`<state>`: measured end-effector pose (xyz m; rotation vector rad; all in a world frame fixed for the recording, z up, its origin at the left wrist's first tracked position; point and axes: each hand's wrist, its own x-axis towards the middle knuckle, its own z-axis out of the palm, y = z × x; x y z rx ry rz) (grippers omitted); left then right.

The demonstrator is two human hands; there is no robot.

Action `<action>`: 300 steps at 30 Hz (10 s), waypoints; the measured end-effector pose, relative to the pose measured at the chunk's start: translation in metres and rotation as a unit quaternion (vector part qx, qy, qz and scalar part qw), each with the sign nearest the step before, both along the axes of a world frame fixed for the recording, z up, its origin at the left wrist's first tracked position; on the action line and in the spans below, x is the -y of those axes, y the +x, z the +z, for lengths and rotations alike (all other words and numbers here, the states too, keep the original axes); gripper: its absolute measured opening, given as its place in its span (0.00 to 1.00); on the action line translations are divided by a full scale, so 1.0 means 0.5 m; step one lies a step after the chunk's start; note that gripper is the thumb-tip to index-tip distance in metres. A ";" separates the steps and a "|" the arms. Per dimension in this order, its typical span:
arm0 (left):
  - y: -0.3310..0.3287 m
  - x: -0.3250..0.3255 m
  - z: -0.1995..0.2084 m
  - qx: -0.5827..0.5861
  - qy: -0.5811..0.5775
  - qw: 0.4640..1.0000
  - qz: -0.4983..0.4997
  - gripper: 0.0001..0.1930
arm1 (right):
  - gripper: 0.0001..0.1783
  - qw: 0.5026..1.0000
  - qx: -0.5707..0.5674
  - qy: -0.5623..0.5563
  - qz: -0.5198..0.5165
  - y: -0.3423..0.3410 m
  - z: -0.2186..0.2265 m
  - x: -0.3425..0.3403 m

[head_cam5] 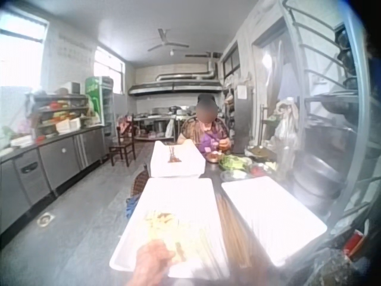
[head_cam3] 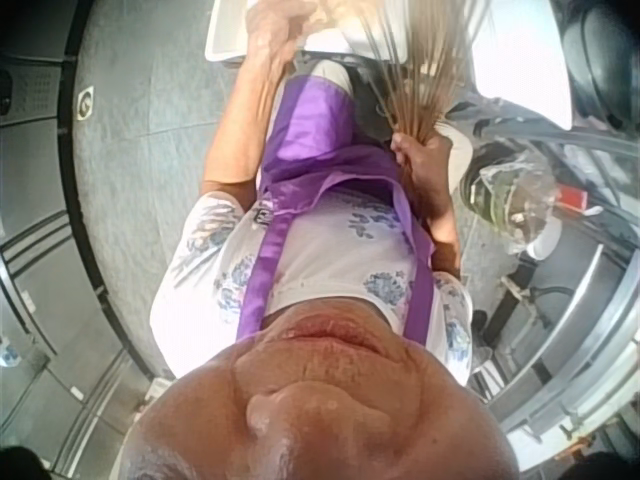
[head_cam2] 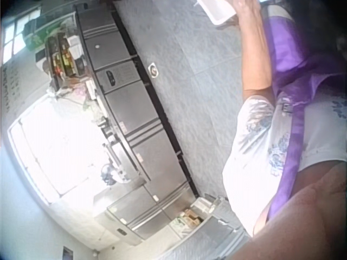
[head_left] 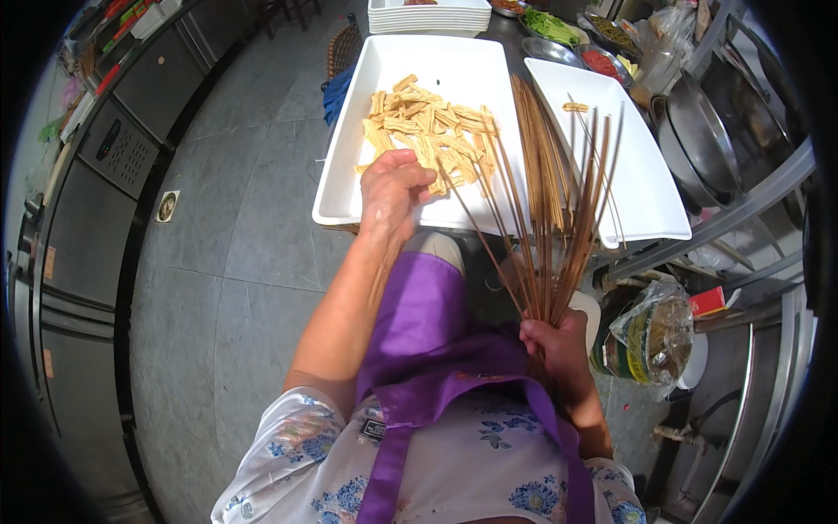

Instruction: The person skewers pieces of bean curd onto wooden sticks by hand and places the skewers onto a tray.

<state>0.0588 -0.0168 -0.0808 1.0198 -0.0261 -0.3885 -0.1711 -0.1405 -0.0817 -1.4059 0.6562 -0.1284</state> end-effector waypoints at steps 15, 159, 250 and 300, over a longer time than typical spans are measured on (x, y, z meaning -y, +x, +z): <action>-0.006 -0.003 -0.028 0.210 0.140 0.964 0.090 0.11 | 0.04 1.000 -0.010 -0.014 0.020 -0.002 -0.010 -0.001; -0.039 0.021 -0.058 0.475 0.329 0.794 0.190 0.07 | 0.02 0.999 -0.034 -0.005 0.022 0.027 -0.005 -0.032; -0.016 0.023 -0.003 0.086 0.044 0.993 -0.074 0.08 | 0.03 0.999 0.000 -0.038 0.018 0.021 -0.010 0.010; 0.106 0.191 -0.008 0.526 0.554 0.643 -0.055 0.09 | 0.03 0.952 0.014 -0.195 -0.236 0.180 0.060 0.411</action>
